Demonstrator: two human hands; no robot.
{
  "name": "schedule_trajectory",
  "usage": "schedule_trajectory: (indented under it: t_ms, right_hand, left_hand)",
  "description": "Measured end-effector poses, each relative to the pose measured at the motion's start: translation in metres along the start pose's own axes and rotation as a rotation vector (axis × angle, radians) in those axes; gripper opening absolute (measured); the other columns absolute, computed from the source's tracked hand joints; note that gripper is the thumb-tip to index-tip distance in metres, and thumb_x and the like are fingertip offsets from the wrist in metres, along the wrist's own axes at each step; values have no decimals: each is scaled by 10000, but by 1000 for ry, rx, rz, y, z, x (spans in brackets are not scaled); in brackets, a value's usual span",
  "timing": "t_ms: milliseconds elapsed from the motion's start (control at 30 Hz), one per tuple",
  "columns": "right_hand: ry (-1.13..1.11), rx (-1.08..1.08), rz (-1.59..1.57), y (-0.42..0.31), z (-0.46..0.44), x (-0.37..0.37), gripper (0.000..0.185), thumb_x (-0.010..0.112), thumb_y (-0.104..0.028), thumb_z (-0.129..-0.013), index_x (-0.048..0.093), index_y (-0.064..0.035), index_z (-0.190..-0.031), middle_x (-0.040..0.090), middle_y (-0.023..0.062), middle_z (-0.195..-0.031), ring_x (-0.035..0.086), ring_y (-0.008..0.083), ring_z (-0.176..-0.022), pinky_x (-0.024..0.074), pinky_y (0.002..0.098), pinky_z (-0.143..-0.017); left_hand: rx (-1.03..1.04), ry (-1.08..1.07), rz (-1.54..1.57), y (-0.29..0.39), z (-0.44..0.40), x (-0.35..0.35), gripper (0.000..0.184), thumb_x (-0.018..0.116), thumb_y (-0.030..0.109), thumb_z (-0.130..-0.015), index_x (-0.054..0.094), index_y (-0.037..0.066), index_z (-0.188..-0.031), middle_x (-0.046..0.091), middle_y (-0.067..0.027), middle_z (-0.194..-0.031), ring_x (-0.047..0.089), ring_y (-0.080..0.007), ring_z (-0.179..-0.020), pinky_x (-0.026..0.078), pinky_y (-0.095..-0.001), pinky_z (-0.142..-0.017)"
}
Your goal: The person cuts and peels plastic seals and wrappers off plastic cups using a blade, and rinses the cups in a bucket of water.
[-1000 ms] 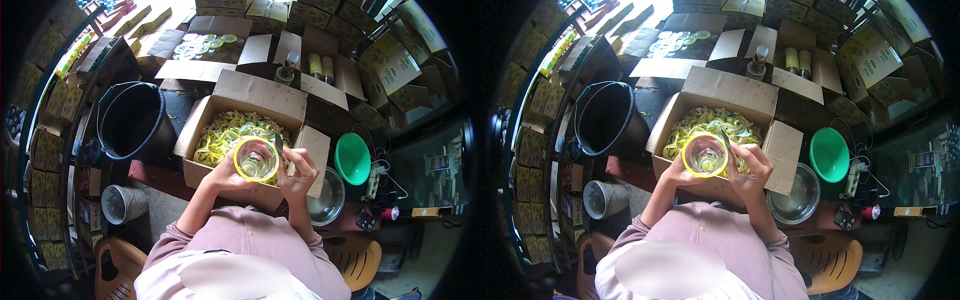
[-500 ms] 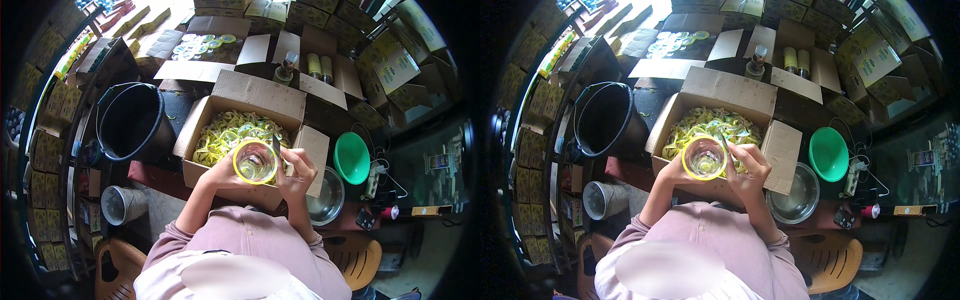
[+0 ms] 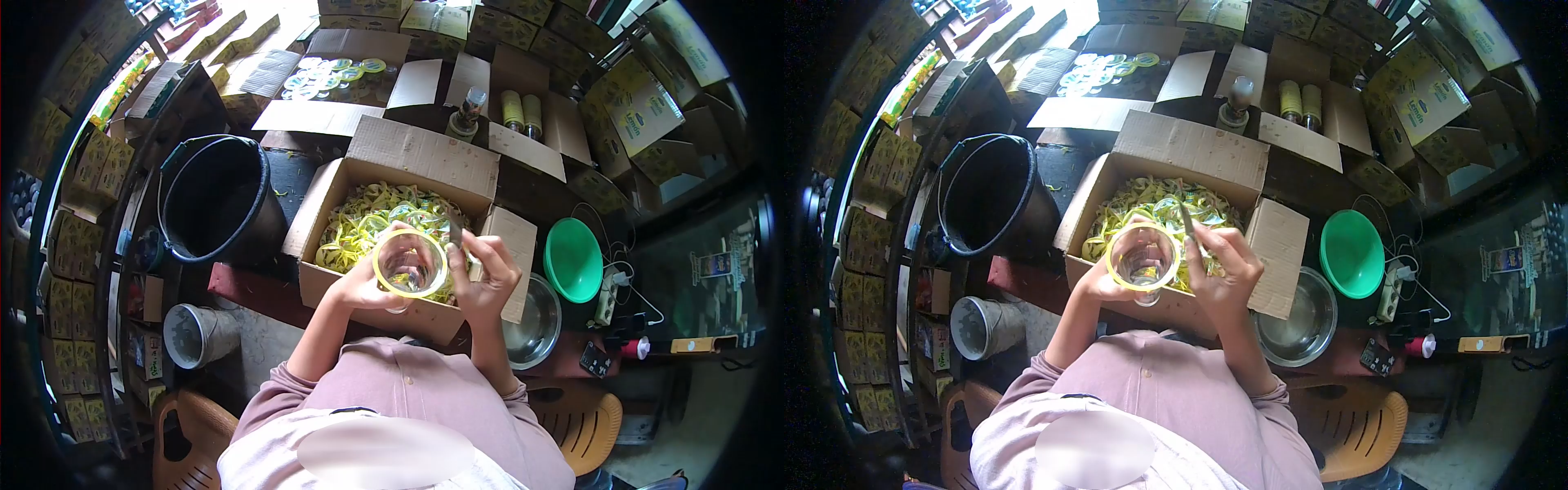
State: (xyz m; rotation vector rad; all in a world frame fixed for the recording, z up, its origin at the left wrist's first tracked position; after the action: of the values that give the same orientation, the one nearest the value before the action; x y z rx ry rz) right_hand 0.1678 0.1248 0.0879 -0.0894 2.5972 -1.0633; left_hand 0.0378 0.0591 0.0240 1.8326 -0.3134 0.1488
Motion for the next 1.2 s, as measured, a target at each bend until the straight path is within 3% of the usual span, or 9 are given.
schedule_trajectory:
  t_ms: [167,200,300,333,467,633,933,1067,1200]
  right_hand:
    - [28,156,-102,35,6,-4,205,636,91,-703,631,17,-895,543,40,-765,529,83,-681,448,193,-591]
    - [-28,54,-12,38,3,1,471,627,88,-688,541,-26,-1137,562,58,-724,552,99,-652,471,221,-590]
    - [-510,474,265,74,19,22,797,607,79,-668,263,-102,-1364,584,80,-672,577,122,-618,493,259,-586]
    - [-529,424,233,82,23,24,968,590,69,-654,18,-150,-1403,597,93,-637,586,138,-576,500,284,-580]
    - [-378,528,83,89,27,10,953,608,61,-664,37,-133,-1402,590,85,-628,585,167,-550,501,290,-559]
    - [-210,609,141,130,61,-28,678,668,41,-640,414,-29,-1265,612,64,-647,589,111,-568,505,242,-562]
    - [-424,854,153,151,88,-38,749,733,2,-555,440,-40,-1243,579,147,-976,623,135,-624,515,260,-568]
    - [-414,817,69,152,87,-40,693,715,35,-562,470,-26,-1207,555,142,-983,622,138,-631,513,246,-540]
    - [-280,759,104,151,106,-48,626,702,58,-571,503,-14,-1161,537,127,-947,615,139,-626,510,233,-522]
  left_hand:
    - [-40,78,224,-13,16,-14,759,745,179,-628,306,34,-1230,418,-94,-1146,496,-171,-1015,423,-286,-829]
    - [-36,115,177,-8,16,-14,749,739,178,-629,309,28,-1224,448,-109,-1114,523,-200,-989,433,-299,-821]
    - [-16,44,227,-4,13,-11,807,740,211,-612,303,47,-1270,463,-152,-1057,526,-261,-966,441,-353,-788]
    - [13,53,191,-1,13,-12,775,728,236,-618,323,46,-1251,464,-150,-1047,534,-256,-940,442,-347,-773]
    - [37,144,148,5,13,-16,749,717,265,-626,328,49,-1229,460,-154,-1051,560,-256,-861,453,-354,-750]
    - [98,166,122,-2,10,-22,771,696,239,-658,277,79,-1285,463,-150,-1057,544,-291,-940,456,-393,-806]
    - [87,186,66,-12,9,-23,746,684,189,-674,289,101,-1301,462,-128,-1094,502,-293,-1043,379,-421,-928]
    - [118,218,82,6,4,-16,675,707,68,-622,335,52,-1185,468,-125,-1042,493,-200,-1019,401,-305,-861]
    - [208,168,-340,16,1,-17,835,786,91,-575,263,76,-1226,498,-104,-1094,515,-188,-1024,423,-324,-864]
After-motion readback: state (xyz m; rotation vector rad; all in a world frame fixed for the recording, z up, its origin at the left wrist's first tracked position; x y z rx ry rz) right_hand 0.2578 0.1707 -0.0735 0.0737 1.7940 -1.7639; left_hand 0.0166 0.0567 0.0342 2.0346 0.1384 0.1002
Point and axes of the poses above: each hand's wrist, its own z-axis away from the middle knuckle, its own x-axis out of the palm, y = z × x, the point moved 6 cm from there along -z, towards the middle knuckle
